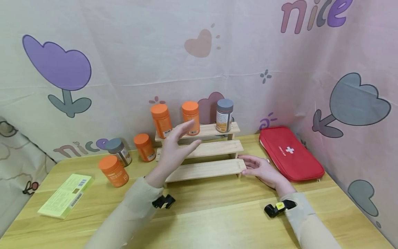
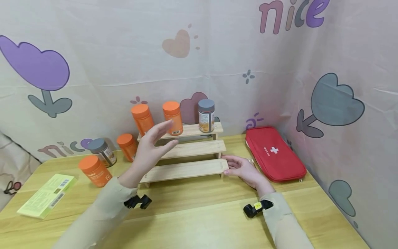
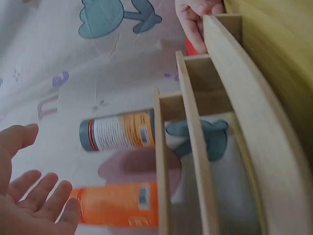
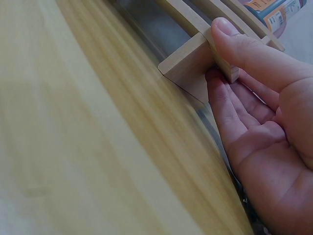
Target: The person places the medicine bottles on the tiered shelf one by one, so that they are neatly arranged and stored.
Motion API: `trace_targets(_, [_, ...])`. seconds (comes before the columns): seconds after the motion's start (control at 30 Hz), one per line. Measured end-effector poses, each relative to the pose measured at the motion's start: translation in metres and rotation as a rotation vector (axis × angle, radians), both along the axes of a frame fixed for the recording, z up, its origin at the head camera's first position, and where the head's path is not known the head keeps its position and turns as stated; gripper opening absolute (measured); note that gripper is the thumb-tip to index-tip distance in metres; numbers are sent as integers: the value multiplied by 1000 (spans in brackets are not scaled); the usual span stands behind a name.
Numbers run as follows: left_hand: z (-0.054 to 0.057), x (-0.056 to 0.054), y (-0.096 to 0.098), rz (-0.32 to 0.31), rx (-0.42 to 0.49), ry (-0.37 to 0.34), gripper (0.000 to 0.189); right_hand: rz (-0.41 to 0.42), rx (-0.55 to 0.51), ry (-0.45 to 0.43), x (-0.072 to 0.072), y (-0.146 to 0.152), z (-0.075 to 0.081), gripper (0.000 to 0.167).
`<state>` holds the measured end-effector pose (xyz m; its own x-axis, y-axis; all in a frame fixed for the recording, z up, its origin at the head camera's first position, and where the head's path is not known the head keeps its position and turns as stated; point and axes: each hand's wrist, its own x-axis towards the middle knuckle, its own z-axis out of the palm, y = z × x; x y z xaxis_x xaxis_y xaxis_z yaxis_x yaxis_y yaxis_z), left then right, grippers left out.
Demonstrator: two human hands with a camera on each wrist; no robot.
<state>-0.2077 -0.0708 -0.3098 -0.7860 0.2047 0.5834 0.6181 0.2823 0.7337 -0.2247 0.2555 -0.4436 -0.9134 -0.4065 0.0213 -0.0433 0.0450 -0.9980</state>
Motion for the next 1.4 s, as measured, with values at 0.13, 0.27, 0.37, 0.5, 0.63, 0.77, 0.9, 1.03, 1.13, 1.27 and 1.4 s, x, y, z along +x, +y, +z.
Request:
trace_targets(0.13, [-16,10,-24,46,31,-1,54,2,0,2,-1,-1,-2,65])
trace_targets(0.27, [-31,18,-48,106,45,-21,51,1,0,0,-1,-2,-2,66])
trace_targets(0.37, [-36,24,-68,175,36,-41,52,10,-1,-3,0,-2,-1,66])
trace_targets(0.5, [-35,31,-95,246,44,-56,52,10,-5,-10,0,-3,-1,65])
trace_targets(0.63, [-31,33,-122,322,33,-36,52,10,-9,-8,1,-3,0,65])
trace_targets(0.77, [-28,36,-147,424,36,-49,51,23,-13,-5,2,-3,-1,66])
trace_targets(0.9, [-30,36,-169,503,71,-59,51,13,-10,-5,2,-3,-1,66])
trace_targets(1.03, [-36,29,-193,531,63,-39,51,-7,-7,-7,3,-2,0,65])
trace_targets(1.13, [-45,25,-212,508,32,-53,53,-5,-6,-3,4,-1,1,65])
trace_targets(1.27, [-55,24,-232,417,-31,-112,55,6,-8,7,4,0,1,65])
trace_targets(1.4, [-65,24,-243,331,-40,-188,58,8,-4,10,4,0,3,66])
